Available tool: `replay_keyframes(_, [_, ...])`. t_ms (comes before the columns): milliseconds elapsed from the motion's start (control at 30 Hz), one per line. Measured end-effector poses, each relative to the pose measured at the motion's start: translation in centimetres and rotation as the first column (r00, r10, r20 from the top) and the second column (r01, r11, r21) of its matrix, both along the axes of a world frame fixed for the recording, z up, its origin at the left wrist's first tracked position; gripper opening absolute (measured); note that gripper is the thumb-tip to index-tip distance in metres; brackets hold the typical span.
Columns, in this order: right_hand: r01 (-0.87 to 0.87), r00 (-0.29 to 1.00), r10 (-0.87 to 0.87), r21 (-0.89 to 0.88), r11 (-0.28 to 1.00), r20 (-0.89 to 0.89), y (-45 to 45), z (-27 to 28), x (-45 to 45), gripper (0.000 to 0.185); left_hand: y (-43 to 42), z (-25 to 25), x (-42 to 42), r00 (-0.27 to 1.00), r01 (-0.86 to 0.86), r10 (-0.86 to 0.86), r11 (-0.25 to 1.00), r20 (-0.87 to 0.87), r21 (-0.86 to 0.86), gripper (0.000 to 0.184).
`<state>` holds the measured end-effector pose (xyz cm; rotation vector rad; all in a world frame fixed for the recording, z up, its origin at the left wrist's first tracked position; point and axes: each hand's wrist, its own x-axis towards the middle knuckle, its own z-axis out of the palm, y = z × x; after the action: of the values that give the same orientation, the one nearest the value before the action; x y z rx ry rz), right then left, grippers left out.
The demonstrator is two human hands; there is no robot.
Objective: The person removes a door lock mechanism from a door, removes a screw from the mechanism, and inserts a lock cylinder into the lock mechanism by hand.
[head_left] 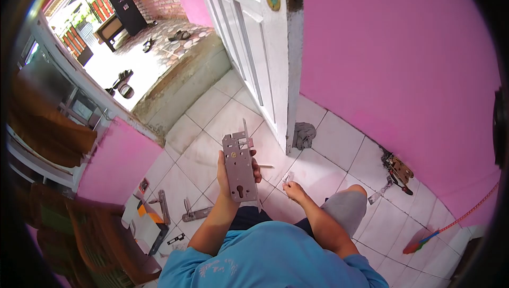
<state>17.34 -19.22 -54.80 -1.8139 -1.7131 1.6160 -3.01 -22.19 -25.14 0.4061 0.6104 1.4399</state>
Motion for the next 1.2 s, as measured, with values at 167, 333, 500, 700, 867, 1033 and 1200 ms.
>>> replay_keyframes(167, [-0.021, 1.0, 0.021, 0.11, 0.994, -0.006, 0.1, 0.8, -0.1, 0.043, 0.0, -0.4, -0.1, 1.0, 0.005, -0.005, 1.0, -0.014, -0.014, 0.084])
replay_keyframes(333, [-0.066, 0.996, 0.064, 0.037, 0.997, 0.054, 0.2, 2.4, -0.2, 0.049, 0.1, -0.6, 0.0, 0.999, 0.029, -0.029, 0.999, -0.03, -0.02, 0.088])
replay_keyframes(500, [-0.097, 0.994, 0.092, 0.081, 0.992, 0.06, 0.3, 1.8, -0.3, 0.049, 0.0, -0.1, 0.6, 0.997, 0.03, -0.03, 1.0, -0.071, -0.004, 0.084])
replay_keyframes(700, [-0.097, 0.995, 0.094, 0.122, 0.988, 0.025, 0.3, 2.4, -0.3, 0.046, 0.3, 0.2, 1.2, 0.996, 0.038, -0.038, 0.999, -0.08, -0.006, 0.085])
replay_keyframes(867, [-0.053, 0.998, 0.055, 0.13, 0.99, -0.009, 0.4, 0.5, -0.5, 0.04, 0.6, 0.7, 1.6, 0.995, 0.01, -0.016, 0.998, -0.096, -0.059, 0.086])
replay_keyframes(1033, [-0.048, 0.989, 0.065, 0.126, 0.991, -0.13, 0.4, 4.0, -0.4, 0.042, 1.5, 1.6, 1.5, 0.989, 0.037, -0.031, 0.998, -0.147, 0.041, 0.087])
replay_keyframes(1200, [-0.081, 0.972, 0.113, 0.16, 0.984, -0.205, -0.4, 7.8, -0.1, 0.04, 2.6, 1.9, 1.1, 0.993, 0.029, -0.019, 0.996, -0.119, 0.086, 0.093])
